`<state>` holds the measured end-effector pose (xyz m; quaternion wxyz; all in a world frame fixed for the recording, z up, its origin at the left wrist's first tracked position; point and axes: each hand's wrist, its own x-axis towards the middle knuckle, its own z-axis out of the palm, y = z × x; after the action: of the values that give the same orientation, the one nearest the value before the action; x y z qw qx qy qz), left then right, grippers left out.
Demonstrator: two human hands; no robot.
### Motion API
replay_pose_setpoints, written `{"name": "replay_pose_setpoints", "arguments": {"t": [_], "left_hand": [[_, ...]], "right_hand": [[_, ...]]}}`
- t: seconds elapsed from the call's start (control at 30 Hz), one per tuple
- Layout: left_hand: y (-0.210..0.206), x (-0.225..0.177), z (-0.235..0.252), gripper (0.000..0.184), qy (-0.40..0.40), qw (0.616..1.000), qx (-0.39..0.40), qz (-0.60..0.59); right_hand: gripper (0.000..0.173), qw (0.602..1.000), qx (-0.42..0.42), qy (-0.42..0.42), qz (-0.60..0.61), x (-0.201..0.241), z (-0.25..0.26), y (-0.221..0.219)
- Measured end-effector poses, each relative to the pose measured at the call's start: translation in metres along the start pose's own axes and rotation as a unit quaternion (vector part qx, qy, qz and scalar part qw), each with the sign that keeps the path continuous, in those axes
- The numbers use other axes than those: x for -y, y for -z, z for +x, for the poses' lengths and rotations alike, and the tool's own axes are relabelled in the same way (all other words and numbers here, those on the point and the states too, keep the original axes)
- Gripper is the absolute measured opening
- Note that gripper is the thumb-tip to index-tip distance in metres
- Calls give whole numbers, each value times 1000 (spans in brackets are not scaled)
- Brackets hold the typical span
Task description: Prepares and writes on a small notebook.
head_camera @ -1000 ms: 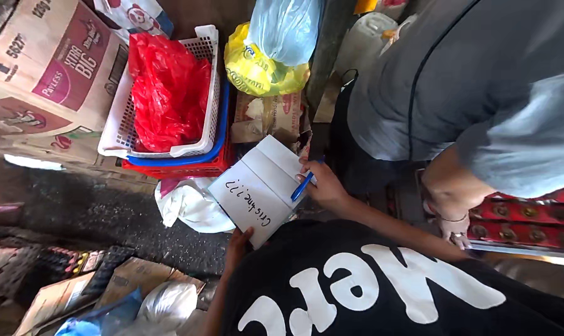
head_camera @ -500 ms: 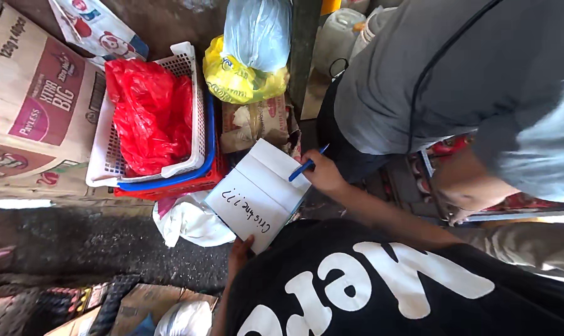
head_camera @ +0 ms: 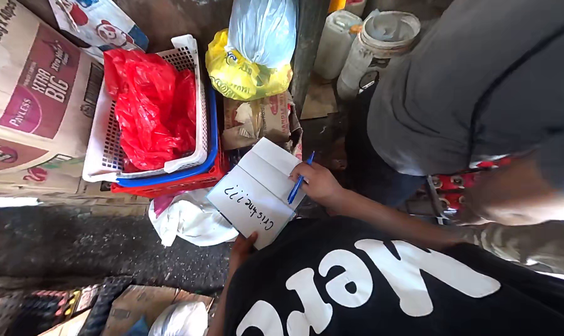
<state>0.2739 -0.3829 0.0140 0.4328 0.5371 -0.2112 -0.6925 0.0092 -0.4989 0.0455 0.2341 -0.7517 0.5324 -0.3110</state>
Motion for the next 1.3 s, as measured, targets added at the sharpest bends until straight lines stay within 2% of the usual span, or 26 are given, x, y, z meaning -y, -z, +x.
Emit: {"name": "replay_pose_setpoints", "arguments": {"t": [0.13,0.23,0.37,0.57,0.67,0.73,0.83,0.87,0.93,1.03,1.23,1.3], "left_hand": [[-3,-9,-2,22,20,999,-22,20],[-7,-14,-2,21,30,997,-48,54],[-8,-18,-4,20,29,996,-53,66],[-13,-27,-8,18,41,996,-66,53],[-12,-27,-7,18,42,995,-67,56],[-11,-26,-7,18,40,996,-60,52],[-8,-28,-7,18,39,997,-48,51],[-9,-29,-7,18,44,996,-52,59],[-8,-31,-6,18,52,994,-52,76],[-8,-33,-6,17,59,994,-48,77],[1,-25,-3,20,36,999,-15,35],[1,-26,-2,20,36,999,-11,39]], "right_hand": [[34,978,95,-181,-33,-11,17,13],[37,957,142,-246,-53,-20,25,16],[29,980,115,-155,-57,-11,17,4],[19,986,40,-161,-28,1,21,1],[16,990,16,-133,-32,-5,18,4],[14,995,-19,-93,-38,-8,13,2],[10,991,-113,34,-66,-11,8,-8],[9,989,-119,53,-67,-9,8,-9],[8,998,-57,-12,-39,2,9,-2],[23,988,38,-148,-15,8,16,8],[14,992,-5,-109,-60,6,10,8],[14,994,-51,-35,-91,1,5,5]]}}
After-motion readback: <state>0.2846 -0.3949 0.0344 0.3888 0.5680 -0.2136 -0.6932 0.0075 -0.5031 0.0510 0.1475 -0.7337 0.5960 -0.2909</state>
